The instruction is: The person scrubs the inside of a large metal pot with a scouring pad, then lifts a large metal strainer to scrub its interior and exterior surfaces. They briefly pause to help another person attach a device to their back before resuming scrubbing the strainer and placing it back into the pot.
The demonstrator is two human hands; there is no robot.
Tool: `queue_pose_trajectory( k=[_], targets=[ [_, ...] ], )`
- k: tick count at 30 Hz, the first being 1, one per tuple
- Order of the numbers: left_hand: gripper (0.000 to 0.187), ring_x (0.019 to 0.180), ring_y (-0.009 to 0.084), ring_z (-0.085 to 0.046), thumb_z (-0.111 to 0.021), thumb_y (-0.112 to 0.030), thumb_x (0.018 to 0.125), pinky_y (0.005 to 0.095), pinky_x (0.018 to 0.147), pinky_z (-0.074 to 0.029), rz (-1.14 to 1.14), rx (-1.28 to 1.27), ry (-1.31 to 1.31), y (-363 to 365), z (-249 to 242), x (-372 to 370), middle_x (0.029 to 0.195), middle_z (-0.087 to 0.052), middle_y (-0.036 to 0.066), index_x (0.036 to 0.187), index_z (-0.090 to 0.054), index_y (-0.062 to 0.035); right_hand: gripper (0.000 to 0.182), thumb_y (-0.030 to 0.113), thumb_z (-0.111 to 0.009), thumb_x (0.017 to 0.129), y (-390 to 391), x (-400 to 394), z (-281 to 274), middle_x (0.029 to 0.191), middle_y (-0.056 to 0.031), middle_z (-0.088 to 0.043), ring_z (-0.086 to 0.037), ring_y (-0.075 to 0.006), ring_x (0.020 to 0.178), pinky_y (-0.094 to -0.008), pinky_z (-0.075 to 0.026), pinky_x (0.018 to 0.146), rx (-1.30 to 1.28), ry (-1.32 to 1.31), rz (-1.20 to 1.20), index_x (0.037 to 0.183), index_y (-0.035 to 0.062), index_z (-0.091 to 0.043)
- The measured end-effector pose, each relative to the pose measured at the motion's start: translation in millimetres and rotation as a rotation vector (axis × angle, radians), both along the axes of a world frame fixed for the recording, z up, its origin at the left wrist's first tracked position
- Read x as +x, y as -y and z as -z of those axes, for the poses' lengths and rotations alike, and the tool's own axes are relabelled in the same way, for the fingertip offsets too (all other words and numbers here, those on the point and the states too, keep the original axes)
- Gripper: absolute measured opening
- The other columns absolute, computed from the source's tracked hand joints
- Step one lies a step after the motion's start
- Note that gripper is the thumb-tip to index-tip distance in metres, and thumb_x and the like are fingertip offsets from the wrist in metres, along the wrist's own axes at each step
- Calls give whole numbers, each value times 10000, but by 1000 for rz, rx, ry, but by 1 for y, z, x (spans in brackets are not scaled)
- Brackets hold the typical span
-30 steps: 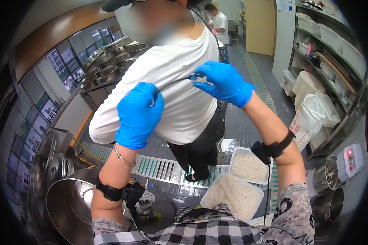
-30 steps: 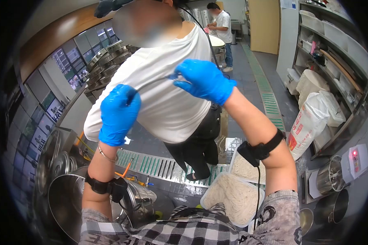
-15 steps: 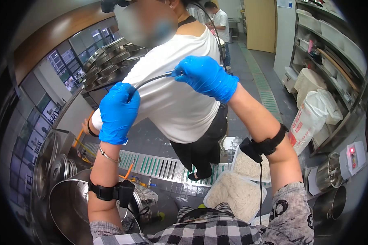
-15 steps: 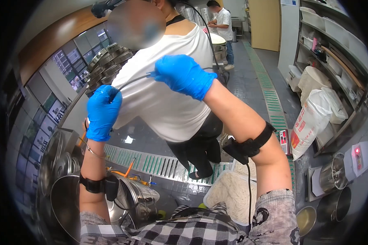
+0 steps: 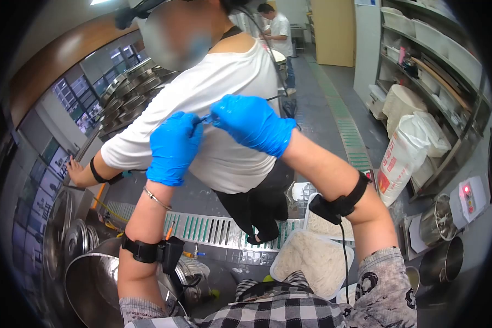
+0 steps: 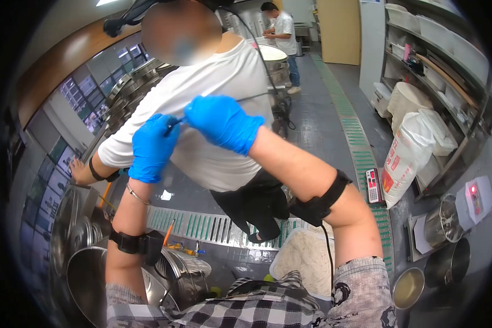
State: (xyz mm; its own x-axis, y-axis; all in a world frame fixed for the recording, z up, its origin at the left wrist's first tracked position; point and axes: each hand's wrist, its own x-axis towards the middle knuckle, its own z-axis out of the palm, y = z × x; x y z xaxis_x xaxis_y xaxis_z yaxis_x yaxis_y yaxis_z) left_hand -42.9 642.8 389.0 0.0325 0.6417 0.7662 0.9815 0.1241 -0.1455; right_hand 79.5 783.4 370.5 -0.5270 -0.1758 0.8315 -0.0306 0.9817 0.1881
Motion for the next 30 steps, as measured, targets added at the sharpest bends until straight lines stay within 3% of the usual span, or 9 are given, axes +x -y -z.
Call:
queue_pose_trajectory(
  k=[4,8,12,16,19,21,28,30],
  targets=[
    [82,648,268,-553,-616,-120,737,342,565,-434,90,16,-17,1,-13,3,718,-534,85,816,-601,-104,128,169,-557,775,6,1,9,709,-90,-529,-559,-250,658,-330,-454,547,-10,-192,26,832,61,-517],
    [117,650,268,-555,-619,-24,714,315,596,-440,85,1,18,1,-15,4,733,-555,113,826,-612,-56,97,149,-555,746,14,-2,6,688,-89,-520,-563,-237,644,-324,-455,544,-10,-170,56,807,78,-529],
    [116,656,273,-557,-621,-19,711,314,604,-441,130,11,16,-7,-11,-5,727,-558,120,825,-609,-42,91,166,-545,767,11,-1,-6,698,-90,-528,-566,-241,630,-327,-456,539,-27,-95,57,801,82,-534],
    [88,677,282,-557,-626,-39,718,324,614,-441,154,69,21,-10,-10,-9,727,-557,121,803,-604,-43,189,178,-624,748,-13,15,-12,743,-70,-594,-592,-231,661,-316,-471,553,-143,-304,-229,917,105,-581],
    [84,664,270,-566,-627,-9,724,303,623,-451,124,90,3,-10,-10,-3,739,-570,126,804,-610,-25,220,149,-657,724,-44,35,-3,762,-55,-609,-593,-234,674,-314,-473,563,-162,-304,-177,930,111,-589],
    [80,643,264,-565,-628,-15,727,297,609,-451,164,147,-12,-9,-12,1,738,-571,118,803,-607,-30,211,151,-660,726,-59,41,8,761,-61,-610,-594,-233,670,-318,-472,566,-147,-209,-18,920,104,-590],
    [101,649,283,-566,-611,-9,730,318,604,-457,143,154,-47,-18,-13,4,745,-569,115,825,-596,-43,180,208,-651,751,-67,34,0,751,-103,-592,-587,-241,630,-325,-478,574,-171,-156,-22,863,75,-606],
    [111,670,298,-571,-603,-16,725,339,613,-462,128,138,-61,-25,-14,5,763,-571,129,831,-581,-43,209,225,-668,746,-61,36,-10,789,-99,-613,-575,-194,592,-297,-476,572,-673,-192,-243,866,64,-611]
  ],
)
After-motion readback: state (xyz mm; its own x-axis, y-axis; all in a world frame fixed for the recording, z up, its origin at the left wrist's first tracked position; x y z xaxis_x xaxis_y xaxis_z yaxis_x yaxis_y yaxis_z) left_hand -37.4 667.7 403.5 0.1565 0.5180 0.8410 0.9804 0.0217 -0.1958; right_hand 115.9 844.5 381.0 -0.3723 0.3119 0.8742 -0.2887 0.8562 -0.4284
